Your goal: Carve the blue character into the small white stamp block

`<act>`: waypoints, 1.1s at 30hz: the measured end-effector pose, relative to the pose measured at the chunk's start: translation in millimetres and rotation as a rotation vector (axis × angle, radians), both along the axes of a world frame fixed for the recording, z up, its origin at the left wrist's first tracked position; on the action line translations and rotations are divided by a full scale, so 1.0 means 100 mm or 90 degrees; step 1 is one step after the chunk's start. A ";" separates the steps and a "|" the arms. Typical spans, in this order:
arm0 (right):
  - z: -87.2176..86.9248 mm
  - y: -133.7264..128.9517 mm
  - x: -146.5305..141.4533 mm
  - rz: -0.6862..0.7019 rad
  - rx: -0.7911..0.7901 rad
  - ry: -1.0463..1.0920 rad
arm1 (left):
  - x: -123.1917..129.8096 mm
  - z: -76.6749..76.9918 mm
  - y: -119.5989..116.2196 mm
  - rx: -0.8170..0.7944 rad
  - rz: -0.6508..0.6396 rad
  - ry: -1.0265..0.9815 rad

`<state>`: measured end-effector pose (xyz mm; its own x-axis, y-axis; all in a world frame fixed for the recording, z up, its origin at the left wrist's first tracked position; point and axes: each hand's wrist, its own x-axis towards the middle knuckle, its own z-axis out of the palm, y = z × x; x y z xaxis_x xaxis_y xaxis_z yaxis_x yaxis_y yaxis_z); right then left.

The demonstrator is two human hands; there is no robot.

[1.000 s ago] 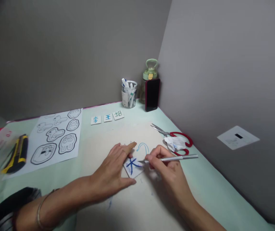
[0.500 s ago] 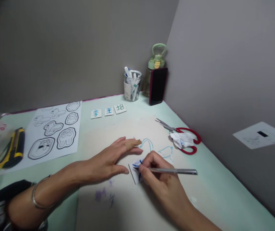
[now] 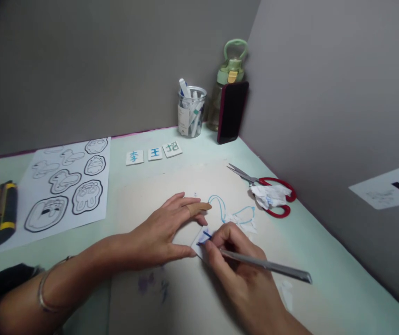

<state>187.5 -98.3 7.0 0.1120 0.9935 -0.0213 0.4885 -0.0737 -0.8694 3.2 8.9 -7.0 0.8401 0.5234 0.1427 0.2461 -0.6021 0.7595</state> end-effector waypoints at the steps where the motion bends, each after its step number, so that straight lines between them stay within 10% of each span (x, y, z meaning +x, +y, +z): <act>1: -0.01 -0.01 0.00 0.007 -0.005 -0.003 | 0.00 -0.01 0.00 0.002 0.001 0.000; 13: -0.02 -0.04 0.03 0.040 0.004 -0.010 | -0.07 0.15 0.07 -0.058 -0.058 0.024; 33: -0.11 -0.06 0.03 0.027 0.011 -0.001 | 0.07 0.01 -0.03 -0.040 0.089 -0.025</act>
<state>190.3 -104.4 -3.6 0.0694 0.9976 -0.0041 0.4919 -0.0378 -0.8698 10.5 5.7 -6.1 0.7525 0.6442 0.1370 0.2946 -0.5153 0.8048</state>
